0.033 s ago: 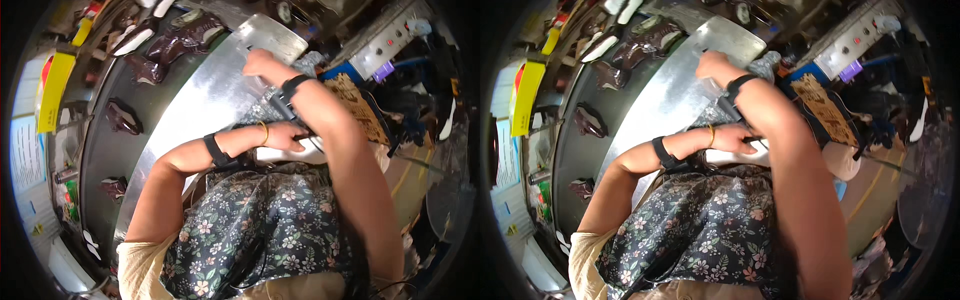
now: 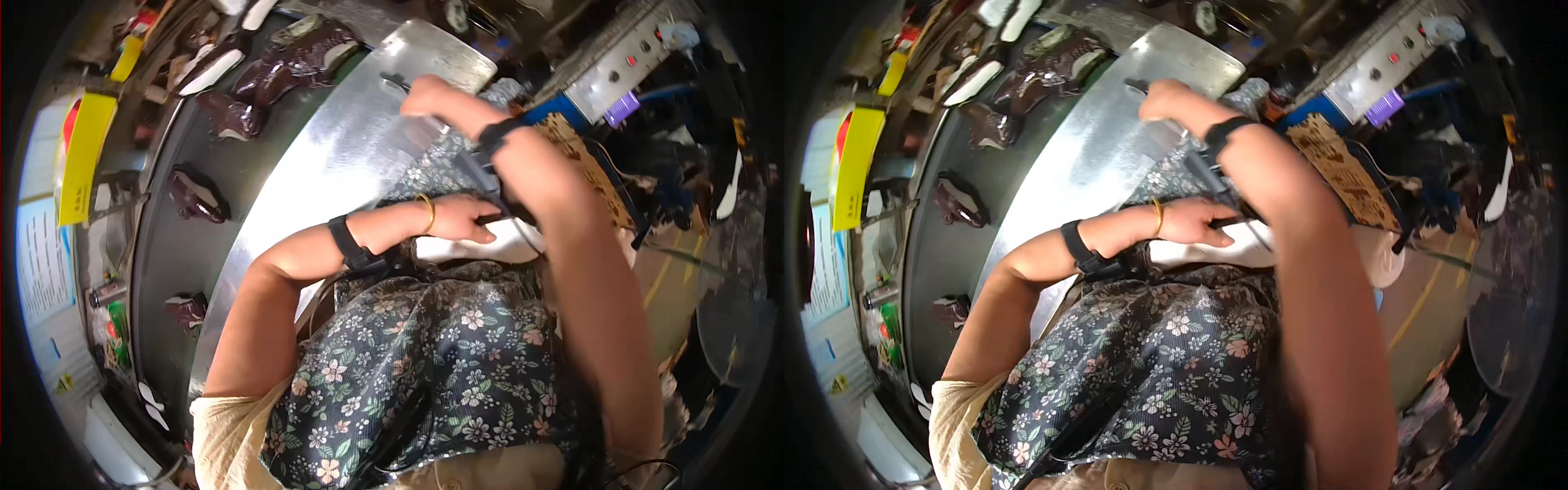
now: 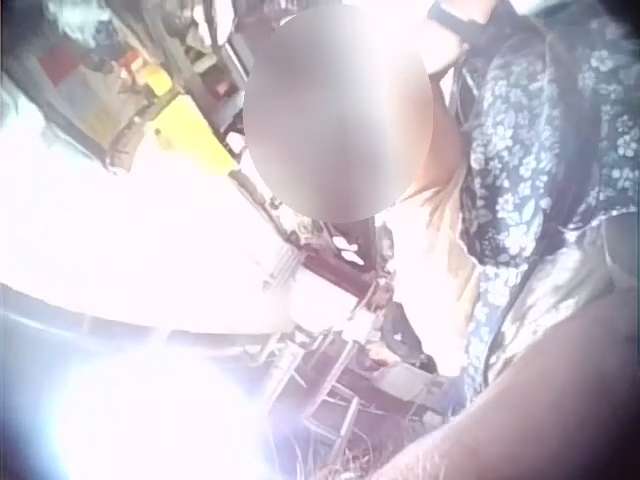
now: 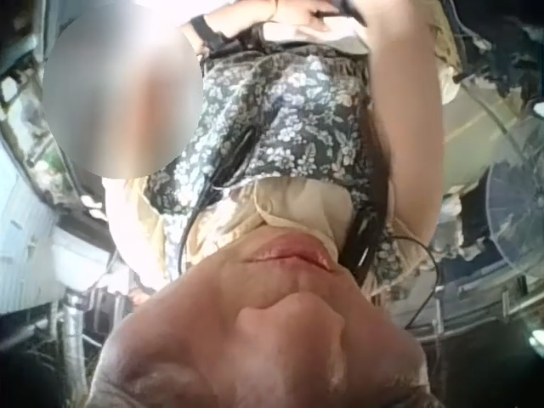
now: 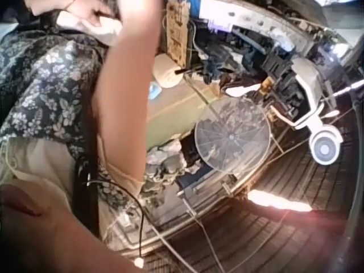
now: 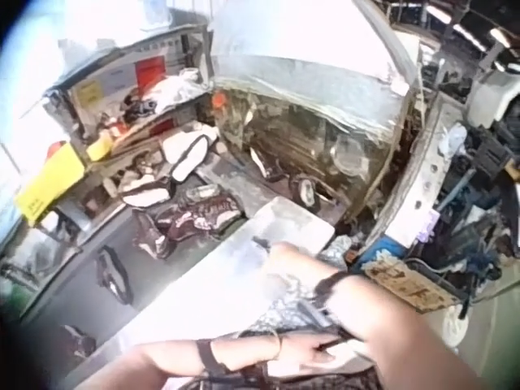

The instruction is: Assembling shoe components on a production line.

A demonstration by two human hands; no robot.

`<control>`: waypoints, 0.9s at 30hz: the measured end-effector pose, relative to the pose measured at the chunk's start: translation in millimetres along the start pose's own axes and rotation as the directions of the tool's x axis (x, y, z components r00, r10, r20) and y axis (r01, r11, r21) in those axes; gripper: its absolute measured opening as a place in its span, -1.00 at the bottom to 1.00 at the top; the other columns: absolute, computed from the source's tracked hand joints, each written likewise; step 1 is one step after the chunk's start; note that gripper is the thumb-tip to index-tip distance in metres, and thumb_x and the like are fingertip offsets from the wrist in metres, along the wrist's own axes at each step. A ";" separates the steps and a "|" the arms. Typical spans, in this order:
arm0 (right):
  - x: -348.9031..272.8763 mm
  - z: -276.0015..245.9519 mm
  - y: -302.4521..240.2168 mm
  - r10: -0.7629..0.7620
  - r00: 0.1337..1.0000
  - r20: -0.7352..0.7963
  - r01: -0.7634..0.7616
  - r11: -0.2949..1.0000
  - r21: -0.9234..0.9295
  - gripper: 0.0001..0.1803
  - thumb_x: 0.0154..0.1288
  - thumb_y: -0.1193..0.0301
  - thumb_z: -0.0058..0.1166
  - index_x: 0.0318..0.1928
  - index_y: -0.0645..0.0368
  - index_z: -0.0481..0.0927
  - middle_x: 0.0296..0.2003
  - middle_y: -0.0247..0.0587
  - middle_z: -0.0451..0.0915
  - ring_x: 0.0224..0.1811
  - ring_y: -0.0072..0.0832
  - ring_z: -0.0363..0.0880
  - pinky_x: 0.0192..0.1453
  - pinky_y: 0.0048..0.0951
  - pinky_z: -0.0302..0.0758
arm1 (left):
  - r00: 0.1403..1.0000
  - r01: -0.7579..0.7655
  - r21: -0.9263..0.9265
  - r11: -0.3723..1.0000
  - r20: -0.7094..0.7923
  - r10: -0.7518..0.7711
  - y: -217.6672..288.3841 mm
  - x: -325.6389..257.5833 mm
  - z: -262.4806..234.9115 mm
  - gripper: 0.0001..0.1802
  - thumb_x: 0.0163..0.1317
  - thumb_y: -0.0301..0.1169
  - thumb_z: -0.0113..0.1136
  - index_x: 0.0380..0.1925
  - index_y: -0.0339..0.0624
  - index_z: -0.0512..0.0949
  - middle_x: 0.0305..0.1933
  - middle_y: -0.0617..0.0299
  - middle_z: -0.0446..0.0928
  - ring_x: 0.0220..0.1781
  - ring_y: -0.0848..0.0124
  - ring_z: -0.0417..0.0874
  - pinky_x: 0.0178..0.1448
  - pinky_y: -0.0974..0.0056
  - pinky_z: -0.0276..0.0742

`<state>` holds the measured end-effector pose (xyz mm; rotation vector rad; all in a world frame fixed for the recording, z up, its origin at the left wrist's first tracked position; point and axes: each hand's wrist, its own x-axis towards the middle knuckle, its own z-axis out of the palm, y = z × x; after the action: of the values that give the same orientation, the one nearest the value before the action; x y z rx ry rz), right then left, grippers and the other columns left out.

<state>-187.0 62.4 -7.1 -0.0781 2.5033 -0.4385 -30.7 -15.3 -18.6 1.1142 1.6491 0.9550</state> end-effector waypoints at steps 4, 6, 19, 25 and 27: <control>-119.7 -3.1 118.9 -0.221 0.974 0.046 0.040 0.365 0.930 -0.74 0.33 0.30 0.04 -0.19 0.27 0.57 -0.59 -0.34 0.50 -0.55 -0.58 0.52 -0.45 -0.54 0.46 | 0.999 -0.008 -0.090 0.996 0.037 0.011 -3.6 5.4 -4.9 -0.33 0.27 -0.10 0.22 0.25 -0.33 0.38 0.21 -0.14 0.49 0.26 0.05 0.49 0.33 0.17 0.35; -220.9 -16.0 124.1 0.067 0.992 0.110 -0.129 0.520 0.844 -0.72 0.41 0.22 -0.01 -0.33 0.19 0.46 -0.62 -0.34 0.46 -0.63 -0.58 0.51 -0.54 -0.52 0.47 | 0.997 0.078 -0.158 0.984 -0.012 -0.081 -16.0 13.9 2.1 -0.39 0.32 -0.09 0.19 0.22 -0.29 0.43 0.17 -0.08 0.52 0.22 0.16 0.52 0.30 0.22 0.37; -339.2 45.9 166.8 -0.074 0.829 0.555 -0.428 0.554 0.714 -0.58 0.47 0.09 -0.07 -0.13 0.22 0.58 -0.37 -0.32 0.60 -0.28 -0.59 0.59 -0.19 -0.42 0.52 | 0.998 0.036 0.139 0.990 -0.049 -0.029 25.7 31.5 28.2 -0.48 0.24 -0.10 0.28 0.07 -0.22 0.51 -0.06 -0.05 0.63 -0.01 0.11 0.67 0.08 0.17 0.53; -324.3 117.2 200.4 -0.111 0.994 -0.025 0.112 0.923 0.367 -0.61 0.39 0.14 0.06 -0.29 0.30 0.53 -0.41 0.16 0.56 -0.38 0.05 0.54 -0.31 -0.11 0.43 | 0.995 0.099 0.063 0.993 -0.022 -0.098 12.4 44.0 20.5 -0.55 0.23 -0.18 0.30 0.03 -0.17 0.52 -0.08 0.05 0.65 -0.04 0.17 0.68 0.04 0.22 0.55; -316.6 121.2 202.4 -0.124 0.971 -0.206 0.187 0.929 0.319 -0.70 0.37 0.27 0.10 -0.33 0.29 0.52 -0.44 0.13 0.54 -0.34 0.08 0.55 -0.30 -0.09 0.45 | 0.999 0.032 0.038 0.999 -0.026 -0.031 -5.0 47.6 19.8 -0.52 0.23 -0.17 0.28 0.08 -0.17 0.50 -0.07 0.03 0.64 -0.07 0.16 0.68 0.01 0.21 0.55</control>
<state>150.9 266.2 5.8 -0.1069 2.5689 -0.9753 -22.1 30.5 -41.1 1.1021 1.7072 0.9244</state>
